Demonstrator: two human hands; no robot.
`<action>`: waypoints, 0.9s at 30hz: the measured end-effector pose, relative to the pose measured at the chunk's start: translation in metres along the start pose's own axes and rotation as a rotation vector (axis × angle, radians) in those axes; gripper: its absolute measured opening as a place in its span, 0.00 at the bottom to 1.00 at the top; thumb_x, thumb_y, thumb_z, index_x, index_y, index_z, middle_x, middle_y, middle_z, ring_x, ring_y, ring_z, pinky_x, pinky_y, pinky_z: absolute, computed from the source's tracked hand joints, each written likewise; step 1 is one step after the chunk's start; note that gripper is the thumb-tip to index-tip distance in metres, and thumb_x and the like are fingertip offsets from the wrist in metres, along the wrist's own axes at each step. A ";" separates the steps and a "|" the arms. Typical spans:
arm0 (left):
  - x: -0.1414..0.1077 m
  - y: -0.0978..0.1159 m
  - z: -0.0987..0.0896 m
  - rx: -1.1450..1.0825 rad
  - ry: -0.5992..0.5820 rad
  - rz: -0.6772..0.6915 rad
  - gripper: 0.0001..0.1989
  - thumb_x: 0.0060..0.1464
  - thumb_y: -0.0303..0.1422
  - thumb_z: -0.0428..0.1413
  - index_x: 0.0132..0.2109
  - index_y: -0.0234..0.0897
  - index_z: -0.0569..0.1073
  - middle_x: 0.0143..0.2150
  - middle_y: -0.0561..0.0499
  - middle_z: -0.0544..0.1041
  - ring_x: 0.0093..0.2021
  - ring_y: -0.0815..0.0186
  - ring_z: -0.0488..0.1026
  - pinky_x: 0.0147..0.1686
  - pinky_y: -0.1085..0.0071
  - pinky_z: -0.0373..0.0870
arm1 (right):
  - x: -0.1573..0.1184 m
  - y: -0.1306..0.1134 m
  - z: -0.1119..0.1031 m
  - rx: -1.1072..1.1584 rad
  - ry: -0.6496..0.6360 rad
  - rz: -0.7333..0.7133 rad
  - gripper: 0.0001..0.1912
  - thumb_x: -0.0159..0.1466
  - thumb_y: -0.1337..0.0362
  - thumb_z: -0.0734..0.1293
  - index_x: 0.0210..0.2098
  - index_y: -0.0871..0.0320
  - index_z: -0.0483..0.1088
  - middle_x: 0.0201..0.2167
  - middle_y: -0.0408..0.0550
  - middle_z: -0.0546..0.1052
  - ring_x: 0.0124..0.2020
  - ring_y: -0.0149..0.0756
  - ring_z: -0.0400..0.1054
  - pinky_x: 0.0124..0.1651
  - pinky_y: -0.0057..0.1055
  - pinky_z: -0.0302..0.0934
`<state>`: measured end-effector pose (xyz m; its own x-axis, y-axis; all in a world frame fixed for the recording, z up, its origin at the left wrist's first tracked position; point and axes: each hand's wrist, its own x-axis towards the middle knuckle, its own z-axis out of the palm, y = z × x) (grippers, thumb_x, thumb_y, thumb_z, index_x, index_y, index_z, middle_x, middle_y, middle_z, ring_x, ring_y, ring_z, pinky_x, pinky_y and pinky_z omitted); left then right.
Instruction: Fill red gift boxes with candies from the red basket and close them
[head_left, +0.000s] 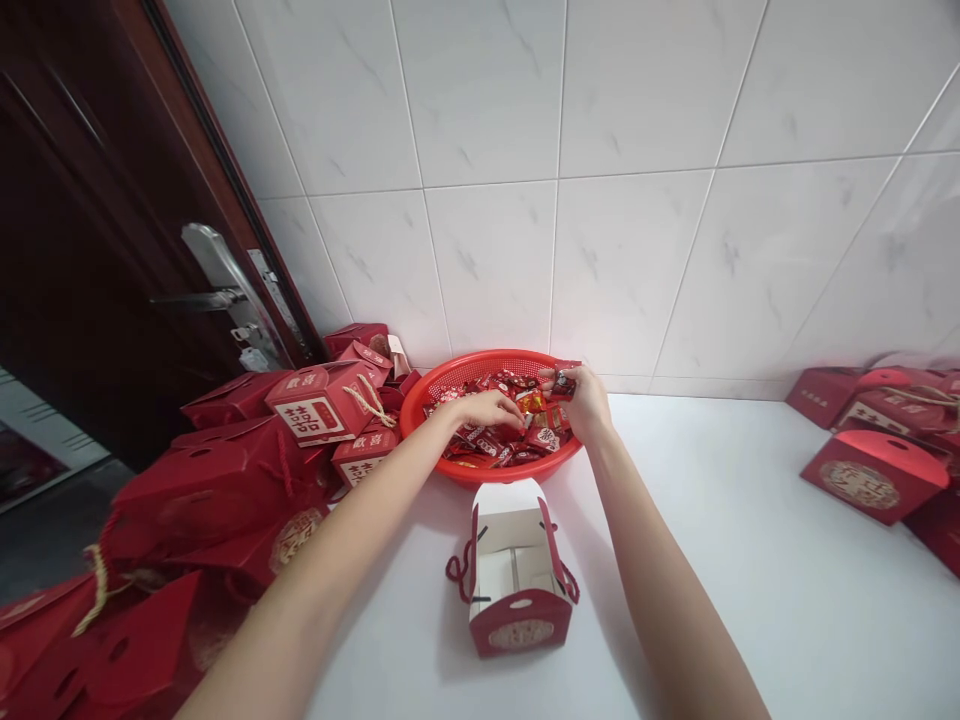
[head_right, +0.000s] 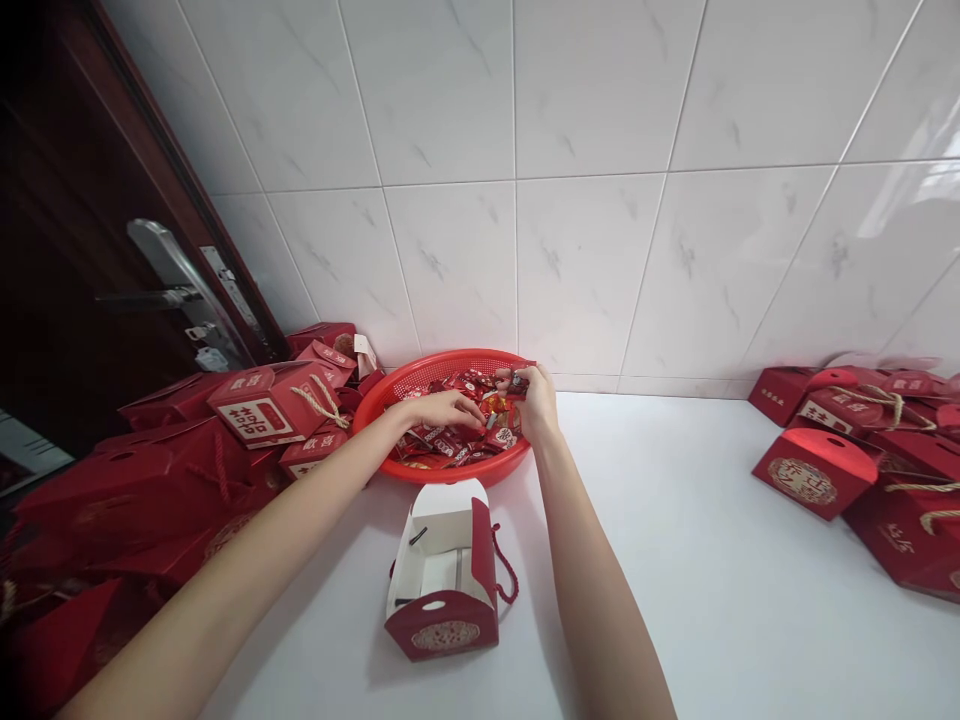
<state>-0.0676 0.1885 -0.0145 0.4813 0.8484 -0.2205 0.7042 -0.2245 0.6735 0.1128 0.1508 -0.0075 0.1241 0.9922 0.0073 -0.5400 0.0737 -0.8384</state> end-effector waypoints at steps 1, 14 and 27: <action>0.001 -0.001 -0.001 0.011 -0.006 -0.003 0.09 0.41 0.34 0.63 0.34 0.41 0.83 0.36 0.55 0.84 0.42 0.61 0.76 0.44 0.73 0.67 | 0.000 0.000 0.000 0.003 0.003 0.000 0.04 0.50 0.70 0.61 0.22 0.57 0.65 0.23 0.45 0.80 0.20 0.30 0.69 0.25 0.27 0.64; 0.001 -0.006 -0.001 0.006 -0.065 -0.072 0.26 0.28 0.30 0.69 0.42 0.40 0.79 0.31 0.57 0.77 0.36 0.62 0.74 0.36 0.72 0.67 | -0.001 0.001 0.000 0.008 -0.007 -0.038 0.05 0.49 0.72 0.63 0.22 0.56 0.66 0.22 0.42 0.79 0.24 0.32 0.73 0.26 0.25 0.66; 0.001 0.001 -0.003 -0.325 0.258 0.204 0.33 0.26 0.25 0.71 0.46 0.37 0.76 0.38 0.52 0.75 0.42 0.61 0.72 0.44 0.65 0.70 | 0.006 0.007 -0.005 -0.001 -0.048 -0.059 0.04 0.51 0.70 0.67 0.25 0.56 0.68 0.26 0.42 0.80 0.26 0.32 0.72 0.28 0.27 0.67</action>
<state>-0.0678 0.1908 -0.0124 0.4183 0.9033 0.0952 0.3880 -0.2725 0.8804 0.1135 0.1564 -0.0161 0.1160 0.9898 0.0825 -0.5323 0.1321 -0.8362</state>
